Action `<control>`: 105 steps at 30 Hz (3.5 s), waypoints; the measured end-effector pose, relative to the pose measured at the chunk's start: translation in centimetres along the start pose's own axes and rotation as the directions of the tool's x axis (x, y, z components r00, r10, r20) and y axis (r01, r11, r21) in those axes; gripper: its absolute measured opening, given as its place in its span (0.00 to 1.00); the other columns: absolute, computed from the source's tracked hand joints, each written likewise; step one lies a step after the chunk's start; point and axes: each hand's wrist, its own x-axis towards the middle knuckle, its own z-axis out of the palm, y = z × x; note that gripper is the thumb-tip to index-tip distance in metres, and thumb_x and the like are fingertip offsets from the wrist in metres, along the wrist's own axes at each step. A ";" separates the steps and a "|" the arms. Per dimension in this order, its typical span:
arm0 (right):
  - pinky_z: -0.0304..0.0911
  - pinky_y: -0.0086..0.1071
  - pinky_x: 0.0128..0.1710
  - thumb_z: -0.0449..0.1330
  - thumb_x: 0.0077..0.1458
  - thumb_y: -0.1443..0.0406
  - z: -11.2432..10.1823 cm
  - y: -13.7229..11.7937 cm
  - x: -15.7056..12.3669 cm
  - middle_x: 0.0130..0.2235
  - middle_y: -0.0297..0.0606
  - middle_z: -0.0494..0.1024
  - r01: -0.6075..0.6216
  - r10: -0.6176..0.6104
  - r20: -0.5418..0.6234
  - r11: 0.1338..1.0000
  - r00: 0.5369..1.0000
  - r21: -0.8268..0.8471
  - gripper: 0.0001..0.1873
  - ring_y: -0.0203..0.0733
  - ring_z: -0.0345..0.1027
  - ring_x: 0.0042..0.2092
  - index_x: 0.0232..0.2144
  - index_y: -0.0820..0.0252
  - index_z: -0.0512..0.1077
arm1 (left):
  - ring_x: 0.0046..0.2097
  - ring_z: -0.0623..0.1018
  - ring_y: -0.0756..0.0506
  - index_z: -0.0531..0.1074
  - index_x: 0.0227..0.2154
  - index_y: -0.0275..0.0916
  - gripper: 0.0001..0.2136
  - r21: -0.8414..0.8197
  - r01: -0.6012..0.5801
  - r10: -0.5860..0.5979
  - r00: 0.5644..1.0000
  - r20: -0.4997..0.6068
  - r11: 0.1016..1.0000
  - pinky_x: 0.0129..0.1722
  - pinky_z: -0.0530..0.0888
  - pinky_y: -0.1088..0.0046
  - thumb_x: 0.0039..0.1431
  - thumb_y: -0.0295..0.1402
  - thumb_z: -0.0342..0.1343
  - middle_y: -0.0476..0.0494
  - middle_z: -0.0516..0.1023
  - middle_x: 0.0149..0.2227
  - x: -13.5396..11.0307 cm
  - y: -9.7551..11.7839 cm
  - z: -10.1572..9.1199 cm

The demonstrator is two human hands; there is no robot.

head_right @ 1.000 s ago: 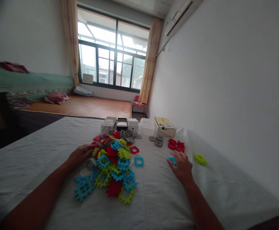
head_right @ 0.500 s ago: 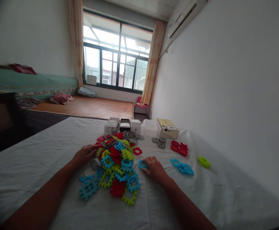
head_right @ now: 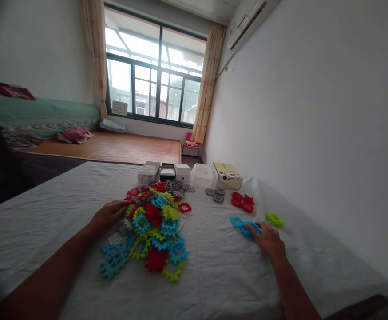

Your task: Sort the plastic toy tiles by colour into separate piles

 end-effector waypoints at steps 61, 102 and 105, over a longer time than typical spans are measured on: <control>0.59 0.36 0.49 0.62 0.48 0.58 1.2 -20.1 -7.5 0.48 0.40 0.71 0.470 -0.583 0.320 0.803 0.747 0.366 0.25 0.46 0.62 0.51 0.49 0.52 0.68 | 0.50 0.73 0.42 0.74 0.47 0.40 0.20 0.013 -0.013 0.012 1.000 0.015 1.000 0.51 0.68 0.68 0.56 0.39 0.44 0.43 0.77 0.48 0.1 -0.4 0.2; 0.58 0.43 0.47 0.58 0.49 0.59 -0.6 -24.3 -7.7 0.51 0.47 0.72 0.568 -0.574 0.312 0.814 0.757 0.122 0.33 0.52 0.62 0.51 0.57 0.58 0.58 | 0.51 0.73 0.43 0.74 0.46 0.43 0.19 -0.011 0.000 0.000 1.000 0.007 1.000 0.51 0.68 0.69 0.56 0.39 0.45 0.46 0.77 0.48 -0.1 -0.1 0.1; 0.58 0.43 0.48 0.58 0.47 0.64 -0.9 -22.3 -7.2 0.54 0.46 0.70 0.565 -0.576 0.324 0.813 0.750 0.137 0.35 0.51 0.59 0.54 0.58 0.57 0.58 | 0.51 0.73 0.43 0.74 0.46 0.43 0.19 -0.015 0.008 -0.008 1.000 -0.002 1.000 0.51 0.68 0.69 0.56 0.39 0.45 0.46 0.77 0.48 -0.1 -0.1 0.1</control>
